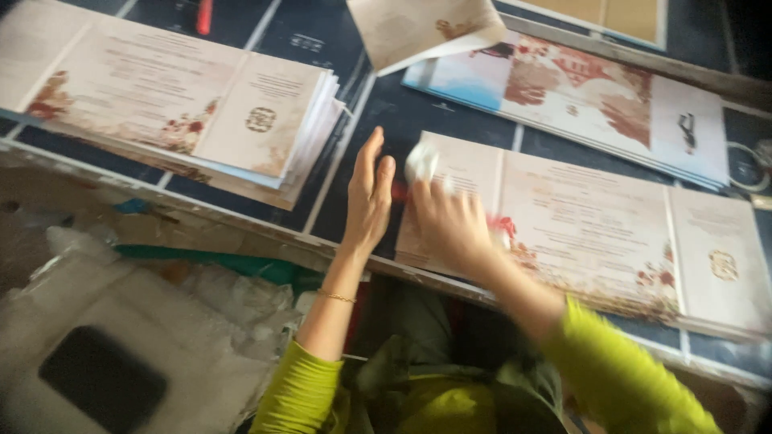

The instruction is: Assembling wedding invitations by applying adhesive to cardstock bases and precisely aligning printed sheets.

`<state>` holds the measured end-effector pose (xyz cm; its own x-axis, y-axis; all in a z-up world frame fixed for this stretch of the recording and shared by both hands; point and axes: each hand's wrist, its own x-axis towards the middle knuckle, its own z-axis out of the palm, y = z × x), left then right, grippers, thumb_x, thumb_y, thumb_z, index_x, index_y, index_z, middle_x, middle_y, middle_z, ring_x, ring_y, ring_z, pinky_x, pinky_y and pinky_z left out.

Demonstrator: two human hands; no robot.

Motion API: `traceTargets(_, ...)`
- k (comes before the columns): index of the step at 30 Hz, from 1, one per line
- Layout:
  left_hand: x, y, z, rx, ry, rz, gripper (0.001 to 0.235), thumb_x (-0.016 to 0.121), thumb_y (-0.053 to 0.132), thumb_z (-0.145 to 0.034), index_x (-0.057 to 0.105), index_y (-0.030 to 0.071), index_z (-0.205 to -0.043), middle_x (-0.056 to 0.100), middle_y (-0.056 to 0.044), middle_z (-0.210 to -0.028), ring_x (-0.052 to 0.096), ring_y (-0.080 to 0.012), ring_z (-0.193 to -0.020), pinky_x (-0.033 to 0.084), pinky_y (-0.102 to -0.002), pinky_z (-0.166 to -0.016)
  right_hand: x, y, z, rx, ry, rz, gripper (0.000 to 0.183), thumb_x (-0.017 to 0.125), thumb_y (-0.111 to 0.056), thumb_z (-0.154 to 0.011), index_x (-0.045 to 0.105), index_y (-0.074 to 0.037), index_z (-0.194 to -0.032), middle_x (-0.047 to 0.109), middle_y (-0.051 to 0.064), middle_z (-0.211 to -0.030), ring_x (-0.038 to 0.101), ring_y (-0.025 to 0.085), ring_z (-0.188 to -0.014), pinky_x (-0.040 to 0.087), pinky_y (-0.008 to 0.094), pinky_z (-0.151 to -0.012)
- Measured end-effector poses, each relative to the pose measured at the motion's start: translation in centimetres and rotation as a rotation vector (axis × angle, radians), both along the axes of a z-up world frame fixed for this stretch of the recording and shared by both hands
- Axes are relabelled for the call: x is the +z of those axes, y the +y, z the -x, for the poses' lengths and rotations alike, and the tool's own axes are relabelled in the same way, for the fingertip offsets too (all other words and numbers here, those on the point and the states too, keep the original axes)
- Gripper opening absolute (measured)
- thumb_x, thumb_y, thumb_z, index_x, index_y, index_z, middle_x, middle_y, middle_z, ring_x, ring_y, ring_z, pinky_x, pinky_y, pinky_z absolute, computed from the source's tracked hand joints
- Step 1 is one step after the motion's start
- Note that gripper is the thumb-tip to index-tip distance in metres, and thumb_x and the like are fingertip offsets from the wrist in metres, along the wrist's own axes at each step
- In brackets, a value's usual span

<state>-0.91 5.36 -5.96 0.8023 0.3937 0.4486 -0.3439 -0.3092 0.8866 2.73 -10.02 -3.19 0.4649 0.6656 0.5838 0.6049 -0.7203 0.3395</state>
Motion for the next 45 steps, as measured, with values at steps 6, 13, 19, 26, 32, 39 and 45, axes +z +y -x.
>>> traceTargets(6,-2.5,-0.5,-0.7,-0.019,0.03,-0.482,0.041,0.058,0.021,-0.101,0.056,0.007,-0.14,0.049,-0.022,-0.144,0.046,-0.0425,-0.133,0.039,-0.048,-0.11,-3.4,-20.3,0.3,-0.279,0.041,0.17,0.023,0.055,-0.035,-0.087,0.06,-0.017,-0.101,0.056,-0.001,-0.061,0.065,0.023,-0.048,0.051,0.039,-0.049)
traceTargets(13,-2.3,-1.0,-1.0,-0.047,0.094,-0.447,0.042,0.051,0.025,-0.104,0.056,0.01,-0.143,0.06,-0.018,-0.135,0.056,-0.0351,-0.126,0.036,-0.049,-0.109,-4.6,-44.2,-8.3,-1.051,0.303,0.131,0.028,0.049,-0.04,-0.109,0.051,-0.012,-0.105,0.072,0.015,-0.074,0.077,0.04,-0.062,0.056,0.049,-0.049)
traceTargets(19,-0.9,-1.1,-1.1,-0.053,0.001,-0.429,0.037,0.049,0.013,-0.1,0.059,-0.003,-0.131,0.066,-0.02,-0.126,0.06,-0.0331,-0.116,0.043,-0.04,-0.103,-0.2,-13.9,-4.1,-0.394,-0.576,0.549,0.036,0.03,-0.021,-0.104,0.055,-0.004,-0.124,0.061,0.024,-0.12,0.064,0.028,-0.099,0.054,0.029,-0.072)
traceTargets(26,-0.3,-1.2,-0.4,-0.033,0.058,-0.41,0.037,0.047,0.018,-0.099,0.062,-0.001,-0.127,0.066,-0.018,-0.126,0.058,-0.0333,-0.118,0.044,-0.041,-0.104,0.8,-2.3,-6.9,-0.18,-0.192,0.013,0.03,0.045,-0.04,-0.098,0.06,-0.014,-0.096,0.055,-0.004,-0.056,0.055,0.017,-0.04,0.042,0.035,-0.036)
traceTargets(32,0.1,-1.2,0.1,-0.091,0.151,-0.364,0.041,0.045,0.024,-0.103,0.056,0.007,-0.138,0.061,-0.012,-0.136,0.05,-0.0277,-0.132,0.044,-0.04,-0.109,-1.1,-27.2,-15.8,-0.767,0.346,1.017,0.039,0.026,-0.04,-0.108,0.051,-0.017,-0.128,0.063,-0.003,-0.106,0.064,-0.002,-0.075,0.059,0.01,-0.055)
traceTargets(39,0.5,-2.1,-0.1,-0.079,0.139,-0.364,0.04,0.046,0.018,-0.102,0.056,0.001,-0.136,0.061,-0.014,-0.136,0.052,-0.0289,-0.129,0.039,-0.04,-0.111,-10.7,-42.2,-19.2,-1.123,-0.097,0.548,0.027,0.045,-0.029,-0.099,0.065,-0.016,-0.113,0.067,0.003,-0.098,0.065,0.019,-0.074,0.049,0.035,-0.061)
traceTargets(45,-0.2,-1.6,-0.5,-0.059,0.059,-0.422,0.037,0.055,0.011,-0.099,0.061,0.002,-0.134,0.065,-0.023,-0.125,0.057,-0.0385,-0.122,0.044,-0.045,-0.105,-5.7,-9.7,-3.8,-0.533,-0.4,0.208,0.021,0.058,-0.028,-0.092,0.062,-0.01,-0.102,0.059,0.01,-0.083,0.06,0.028,-0.061,0.047,0.048,-0.054)
